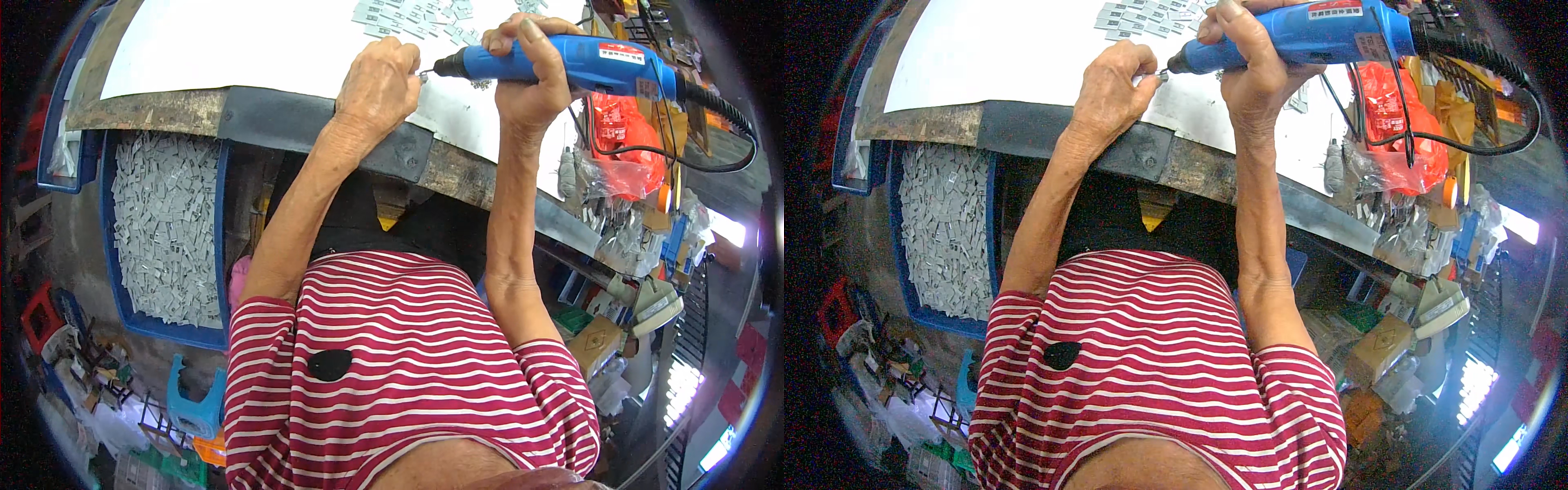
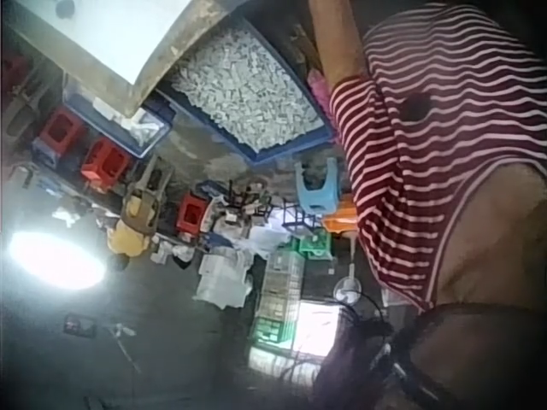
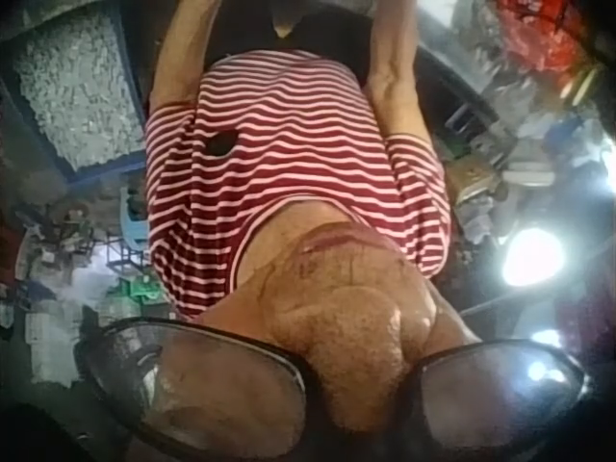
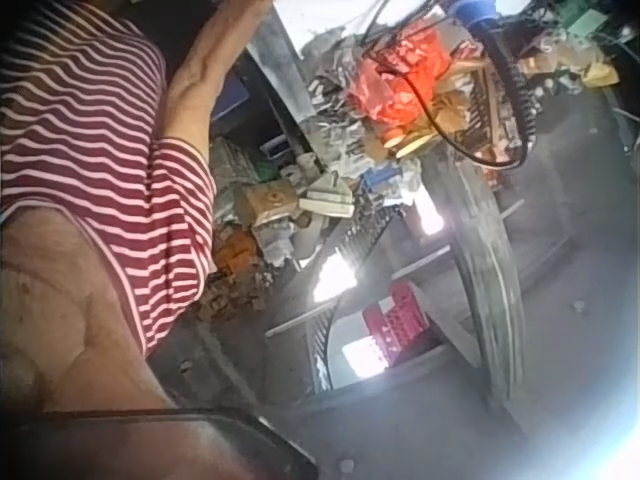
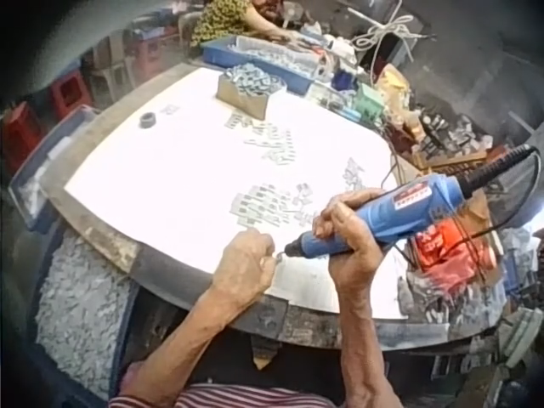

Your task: Assembling small metal hardware components using an electric screwdriver.

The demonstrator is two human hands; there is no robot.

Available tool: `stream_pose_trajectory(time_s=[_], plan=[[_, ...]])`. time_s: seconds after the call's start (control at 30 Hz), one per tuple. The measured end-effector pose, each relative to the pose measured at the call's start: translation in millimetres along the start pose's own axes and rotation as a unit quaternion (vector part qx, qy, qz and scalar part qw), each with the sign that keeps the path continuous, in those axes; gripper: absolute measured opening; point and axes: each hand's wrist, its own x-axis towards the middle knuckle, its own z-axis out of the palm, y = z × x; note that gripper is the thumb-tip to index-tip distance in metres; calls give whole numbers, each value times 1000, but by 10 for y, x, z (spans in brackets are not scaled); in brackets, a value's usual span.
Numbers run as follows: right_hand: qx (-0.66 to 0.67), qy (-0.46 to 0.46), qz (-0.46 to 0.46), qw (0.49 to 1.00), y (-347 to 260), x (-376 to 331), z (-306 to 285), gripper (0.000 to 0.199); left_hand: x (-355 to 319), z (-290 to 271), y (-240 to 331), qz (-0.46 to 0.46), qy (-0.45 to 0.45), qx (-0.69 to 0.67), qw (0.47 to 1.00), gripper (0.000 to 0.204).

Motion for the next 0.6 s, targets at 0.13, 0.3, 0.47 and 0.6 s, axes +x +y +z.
stream_pose_trajectory(time_s=[0.13,0.3,0.47,0.6], plan=[[-18,-21,-11,1000,-15,22,21,11,10,13,10,0,4,-10,1000,11],[-12,44,13,999,-108,-12,340,15,-13,-10,-19,-6,0,1,1000,11],[245,-142,-67,957,281,139,147,17,14,7,31,-10,-4,14,1000,14],[186,-175,-40,966,95,210,451,22,23,29,30,-15,5,-16,1000,16]])
